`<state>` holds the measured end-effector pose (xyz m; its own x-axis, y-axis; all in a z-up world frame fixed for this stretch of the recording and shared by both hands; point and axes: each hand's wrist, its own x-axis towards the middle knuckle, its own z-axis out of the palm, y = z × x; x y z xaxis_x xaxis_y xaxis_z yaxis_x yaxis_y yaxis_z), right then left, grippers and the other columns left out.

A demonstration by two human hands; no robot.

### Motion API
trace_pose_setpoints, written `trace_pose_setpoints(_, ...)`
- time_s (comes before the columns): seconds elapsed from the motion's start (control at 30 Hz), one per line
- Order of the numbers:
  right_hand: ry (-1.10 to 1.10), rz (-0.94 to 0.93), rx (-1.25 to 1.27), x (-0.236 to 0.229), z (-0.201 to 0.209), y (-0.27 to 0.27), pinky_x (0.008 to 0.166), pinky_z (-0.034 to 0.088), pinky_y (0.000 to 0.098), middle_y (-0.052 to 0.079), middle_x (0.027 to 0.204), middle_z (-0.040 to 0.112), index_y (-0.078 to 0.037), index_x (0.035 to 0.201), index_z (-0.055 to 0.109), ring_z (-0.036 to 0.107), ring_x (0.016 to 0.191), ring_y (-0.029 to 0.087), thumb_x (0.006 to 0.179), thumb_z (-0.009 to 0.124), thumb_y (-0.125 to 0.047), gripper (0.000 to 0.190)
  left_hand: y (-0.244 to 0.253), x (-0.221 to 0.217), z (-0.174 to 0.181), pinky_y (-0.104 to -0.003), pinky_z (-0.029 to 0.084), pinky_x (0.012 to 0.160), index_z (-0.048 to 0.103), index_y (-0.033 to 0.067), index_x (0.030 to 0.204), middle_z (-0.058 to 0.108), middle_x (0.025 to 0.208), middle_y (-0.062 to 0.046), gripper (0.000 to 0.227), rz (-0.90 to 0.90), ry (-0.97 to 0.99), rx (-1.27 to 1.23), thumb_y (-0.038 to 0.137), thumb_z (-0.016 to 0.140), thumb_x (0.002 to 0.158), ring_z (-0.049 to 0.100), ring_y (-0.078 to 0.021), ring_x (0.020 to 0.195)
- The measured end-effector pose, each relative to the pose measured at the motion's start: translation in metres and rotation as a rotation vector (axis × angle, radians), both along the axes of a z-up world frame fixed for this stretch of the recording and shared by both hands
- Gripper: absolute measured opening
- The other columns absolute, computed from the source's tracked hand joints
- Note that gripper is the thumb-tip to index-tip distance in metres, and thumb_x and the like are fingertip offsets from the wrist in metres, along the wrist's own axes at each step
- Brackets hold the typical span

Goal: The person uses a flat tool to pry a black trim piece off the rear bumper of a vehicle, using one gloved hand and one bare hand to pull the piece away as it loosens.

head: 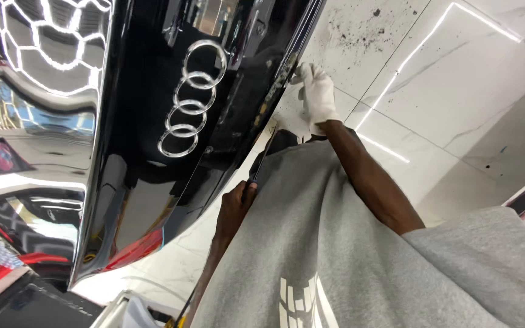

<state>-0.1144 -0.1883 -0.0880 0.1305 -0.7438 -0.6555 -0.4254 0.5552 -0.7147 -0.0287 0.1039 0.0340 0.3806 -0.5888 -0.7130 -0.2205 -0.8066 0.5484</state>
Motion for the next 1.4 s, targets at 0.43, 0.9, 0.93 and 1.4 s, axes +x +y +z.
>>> trace_pose_setpoints(0.43, 0.051, 0.055, -0.203, 0.002, 0.02, -0.015, 0.06, 0.053, 0.0179, -0.002, 0.098, 0.077, -0.013, 0.128, 0.065, 0.052, 0.059, 0.003, 0.108, 0.049, -0.035, 0.034, 0.066, 0.008, -0.024, -0.034, 0.024, 0.054, 0.048, 0.0146, 0.082, 0.037, 0.064, 0.004, 0.044, 0.005, -0.021, -0.065, 0.043, 0.054, 0.115, 0.03, -0.0069, 0.056)
trace_pose_setpoints(0.9, -0.161, -0.105, -0.166, 0.012, -0.005, -0.005, 0.073, 0.063, 0.0113, 0.003, 0.132, 0.069, -0.01, 0.142, 0.056, 0.071, 0.098, 0.005, 0.111, 0.058, -0.018, 0.032, 0.105, 0.038, -0.029, -0.038, 0.033, 0.055, 0.054, 0.0132, 0.087, 0.043, 0.062, 0.001, 0.041, -0.072, -0.065, -0.063, 0.043, 0.055, 0.114, 0.038, -0.0104, 0.054)
trace_pose_setpoints(0.93, -0.173, 0.077, -0.245, 0.008, 0.005, 0.009, 0.069, 0.065, 0.0166, 0.009, 0.134, 0.065, -0.008, 0.157, 0.034, 0.069, 0.089, 0.007, 0.096, 0.08, -0.01, 0.076, 0.106, 0.04, -0.03, -0.04, 0.035, 0.059, 0.052, 0.0123, 0.086, 0.048, 0.063, -0.003, 0.043, -0.062, -0.061, -0.023, 0.046, 0.055, 0.112, 0.043, -0.0156, 0.057)
trace_pose_setpoints(1.4, -0.12, 0.121, -0.241, 0.014, 0.049, 0.031, 0.09, 0.068, 0.0216, 0.002, 0.118, 0.068, -0.006, 0.149, 0.047, 0.07, 0.098, 0.01, 0.101, 0.077, -0.016, 0.057, 0.111, 0.05, -0.011, -0.04, 0.035, 0.061, 0.054, 0.0128, 0.085, 0.049, 0.062, 0.001, 0.037, -0.042, -0.043, -0.094, 0.037, 0.056, 0.112, 0.046, -0.0131, 0.057)
